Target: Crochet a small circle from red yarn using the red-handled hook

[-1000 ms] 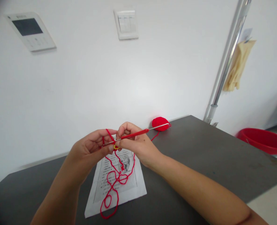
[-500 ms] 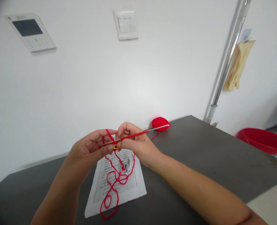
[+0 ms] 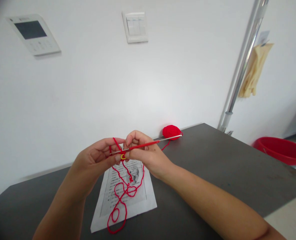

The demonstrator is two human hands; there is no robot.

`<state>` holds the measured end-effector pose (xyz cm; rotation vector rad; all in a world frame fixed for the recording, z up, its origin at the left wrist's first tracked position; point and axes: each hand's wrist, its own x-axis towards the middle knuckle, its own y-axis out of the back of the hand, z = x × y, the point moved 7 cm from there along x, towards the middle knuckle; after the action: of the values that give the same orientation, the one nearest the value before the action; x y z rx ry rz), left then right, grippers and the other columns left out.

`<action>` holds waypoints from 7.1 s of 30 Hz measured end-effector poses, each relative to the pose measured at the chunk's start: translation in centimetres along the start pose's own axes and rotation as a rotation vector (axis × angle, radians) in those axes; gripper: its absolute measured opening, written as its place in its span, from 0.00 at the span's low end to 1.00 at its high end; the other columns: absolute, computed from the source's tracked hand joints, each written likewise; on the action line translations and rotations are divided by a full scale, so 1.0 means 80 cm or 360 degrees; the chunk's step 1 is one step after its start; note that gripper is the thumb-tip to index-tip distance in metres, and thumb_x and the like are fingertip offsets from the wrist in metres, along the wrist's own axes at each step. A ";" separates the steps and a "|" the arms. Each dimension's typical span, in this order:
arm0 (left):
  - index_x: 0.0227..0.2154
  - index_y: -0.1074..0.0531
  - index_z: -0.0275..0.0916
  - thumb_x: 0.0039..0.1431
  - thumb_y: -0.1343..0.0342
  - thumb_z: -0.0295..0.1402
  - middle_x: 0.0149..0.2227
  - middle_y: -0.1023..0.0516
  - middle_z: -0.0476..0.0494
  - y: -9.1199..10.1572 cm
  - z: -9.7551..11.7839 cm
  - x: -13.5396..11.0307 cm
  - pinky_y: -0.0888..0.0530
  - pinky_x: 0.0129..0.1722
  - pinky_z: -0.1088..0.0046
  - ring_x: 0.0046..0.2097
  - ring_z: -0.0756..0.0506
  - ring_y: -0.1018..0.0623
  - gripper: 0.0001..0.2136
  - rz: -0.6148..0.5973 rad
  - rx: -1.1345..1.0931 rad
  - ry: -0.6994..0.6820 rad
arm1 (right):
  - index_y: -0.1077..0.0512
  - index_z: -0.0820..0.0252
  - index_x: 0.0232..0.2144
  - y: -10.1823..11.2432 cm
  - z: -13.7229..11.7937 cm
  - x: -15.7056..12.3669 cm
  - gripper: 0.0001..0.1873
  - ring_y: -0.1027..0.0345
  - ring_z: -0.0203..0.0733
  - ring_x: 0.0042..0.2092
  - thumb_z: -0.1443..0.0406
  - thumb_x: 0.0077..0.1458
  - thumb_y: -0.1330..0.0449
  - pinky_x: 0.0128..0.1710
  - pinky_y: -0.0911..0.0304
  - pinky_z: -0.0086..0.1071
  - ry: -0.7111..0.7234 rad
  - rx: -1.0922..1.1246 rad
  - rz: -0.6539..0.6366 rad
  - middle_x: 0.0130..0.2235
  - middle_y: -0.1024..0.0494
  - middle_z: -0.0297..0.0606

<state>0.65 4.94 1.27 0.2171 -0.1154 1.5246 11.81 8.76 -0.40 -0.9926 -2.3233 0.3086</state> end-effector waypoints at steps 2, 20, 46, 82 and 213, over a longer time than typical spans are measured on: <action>0.40 0.21 0.39 0.52 0.34 0.28 0.33 0.18 0.46 0.000 -0.001 0.000 0.25 0.38 0.74 0.37 0.47 0.20 0.11 0.0001 0.0002 0.0009 | 0.32 0.59 0.29 0.000 0.000 0.000 0.10 0.39 0.31 0.26 0.74 0.43 0.37 0.27 0.46 0.27 0.0003 0.0006 0.0003 0.25 0.31 0.26; 0.38 0.21 0.39 0.52 0.35 0.28 0.29 0.21 0.48 0.000 0.002 -0.001 0.26 0.36 0.75 0.33 0.49 0.23 0.09 -0.0012 0.0028 -0.0002 | 0.32 0.58 0.29 0.000 0.001 0.001 0.09 0.38 0.31 0.27 0.74 0.45 0.38 0.30 0.45 0.28 0.0005 -0.0001 0.0024 0.26 0.31 0.26; 0.36 0.19 0.38 0.47 0.31 0.27 0.28 0.21 0.49 -0.002 -0.002 0.002 0.25 0.34 0.78 0.32 0.51 0.23 0.11 -0.0068 -0.0196 0.0077 | 0.32 0.60 0.29 -0.003 0.003 0.001 0.11 0.35 0.29 0.26 0.75 0.43 0.36 0.28 0.42 0.25 -0.0011 0.0133 -0.0034 0.25 0.28 0.25; 0.37 0.19 0.39 0.48 0.31 0.27 0.28 0.20 0.49 -0.001 -0.004 -0.001 0.25 0.34 0.78 0.32 0.51 0.23 0.12 -0.0052 -0.0143 0.0073 | 0.34 0.59 0.26 -0.002 0.000 -0.004 0.08 0.40 0.30 0.26 0.73 0.42 0.39 0.28 0.48 0.28 -0.0059 0.0003 0.0114 0.24 0.30 0.25; 0.35 0.29 0.43 0.59 0.46 0.22 0.30 0.24 0.51 -0.022 0.067 -0.058 0.27 0.34 0.73 0.31 0.48 0.23 0.07 0.0773 0.1721 -0.1190 | 0.25 0.60 0.40 -0.030 -0.058 -0.035 0.06 0.24 0.39 0.47 0.70 0.64 0.42 0.48 0.27 0.33 0.1432 -0.1587 -0.0289 0.42 0.18 0.43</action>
<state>2.53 -0.76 5.41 1.7198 0.0903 1.7779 14.74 4.99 3.12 -1.0001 -1.6023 -1.2275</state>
